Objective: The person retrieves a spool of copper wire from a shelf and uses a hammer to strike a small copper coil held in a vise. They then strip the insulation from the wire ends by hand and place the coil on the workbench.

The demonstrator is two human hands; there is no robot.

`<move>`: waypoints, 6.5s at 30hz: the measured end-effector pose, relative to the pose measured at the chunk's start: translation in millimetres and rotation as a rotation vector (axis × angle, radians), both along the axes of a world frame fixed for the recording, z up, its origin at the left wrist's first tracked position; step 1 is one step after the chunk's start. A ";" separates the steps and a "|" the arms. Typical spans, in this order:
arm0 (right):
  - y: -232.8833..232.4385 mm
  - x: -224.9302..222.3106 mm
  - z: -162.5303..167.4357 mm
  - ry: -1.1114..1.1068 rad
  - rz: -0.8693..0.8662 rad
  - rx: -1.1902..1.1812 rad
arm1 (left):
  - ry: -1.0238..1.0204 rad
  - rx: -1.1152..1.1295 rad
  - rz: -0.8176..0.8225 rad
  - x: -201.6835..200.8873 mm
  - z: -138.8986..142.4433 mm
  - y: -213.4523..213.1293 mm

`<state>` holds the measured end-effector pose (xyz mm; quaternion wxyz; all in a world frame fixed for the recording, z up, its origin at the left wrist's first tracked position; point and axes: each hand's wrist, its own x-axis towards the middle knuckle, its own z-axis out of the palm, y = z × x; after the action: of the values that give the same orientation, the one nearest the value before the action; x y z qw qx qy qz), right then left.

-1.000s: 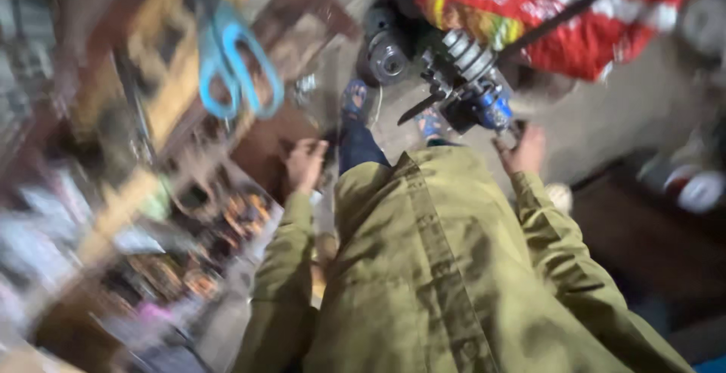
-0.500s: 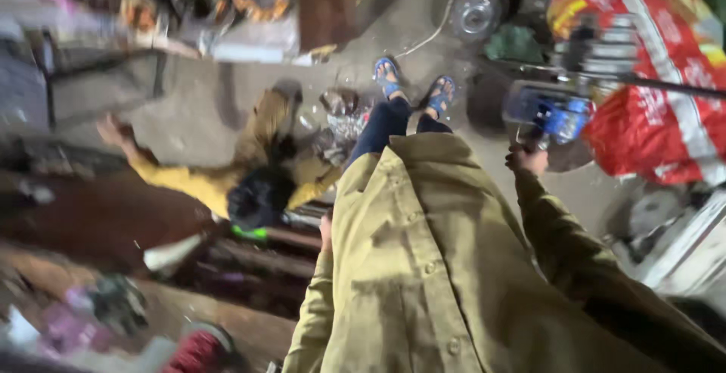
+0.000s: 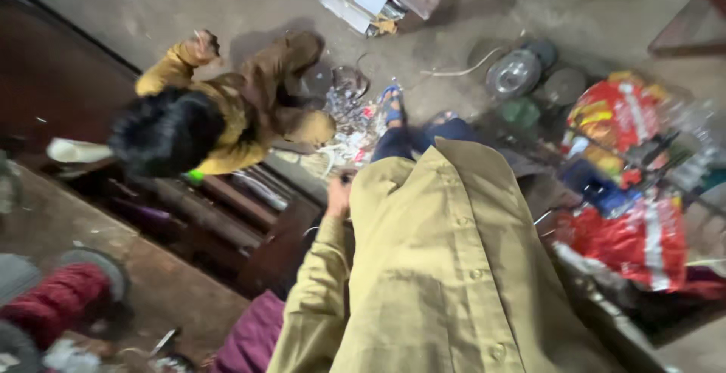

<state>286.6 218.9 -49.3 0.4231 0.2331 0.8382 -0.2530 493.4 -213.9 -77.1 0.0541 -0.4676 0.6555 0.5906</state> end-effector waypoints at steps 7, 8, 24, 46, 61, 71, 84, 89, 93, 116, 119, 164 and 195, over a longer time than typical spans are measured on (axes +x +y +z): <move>-94.7 -85.6 34.4 0.019 0.319 -0.026 | -0.006 0.173 0.544 -15.6 -20.8 -53.4; -103.2 -95.8 44.2 0.021 0.373 -0.030 | 0.056 0.203 0.565 -16.3 -20.2 -52.5; -404.8 -225.8 45.8 0.222 0.849 -0.377 | 0.050 -0.093 0.826 -11.7 3.1 -95.5; -1133.1 -223.6 18.7 -0.005 1.303 -0.724 | -0.238 0.023 1.314 -5.5 26.1 -577.3; -1269.8 -245.7 -17.0 0.051 1.102 -0.191 | -0.498 0.276 1.236 -12.7 32.1 -613.3; -1323.1 -169.5 -38.0 0.005 1.043 -0.020 | -0.533 -0.135 0.924 131.7 11.3 -935.4; -1604.7 -76.7 -52.3 0.081 1.222 -0.350 | -0.072 -0.388 0.708 106.9 -8.2 -1264.2; -1734.9 -104.5 -57.7 0.008 1.281 -0.278 | -0.339 -0.063 0.845 103.6 -15.8 -1300.9; -1849.6 -143.3 -46.1 0.083 1.289 -0.320 | -0.591 0.083 1.008 115.2 -0.6 -1344.9; -2053.8 -103.7 -3.6 -0.026 0.831 -0.231 | -0.104 -0.147 0.492 30.6 -34.4 -1879.4; -2044.5 -78.5 -35.4 0.000 0.627 -0.211 | 0.109 -0.351 0.266 24.0 -59.2 -1927.0; -2352.5 -191.0 -28.7 0.073 0.232 -0.414 | 0.026 -0.362 -0.008 -123.2 -11.1 -2230.0; -2314.3 -101.9 -179.7 0.057 0.096 -0.319 | -0.121 -0.326 -0.104 1.0 -60.6 -2255.4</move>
<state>184.7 -2095.4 -228.9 0.4425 0.1155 0.8093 -0.3686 494.4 -2469.3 -137.8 0.0474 -0.4704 0.7613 0.4438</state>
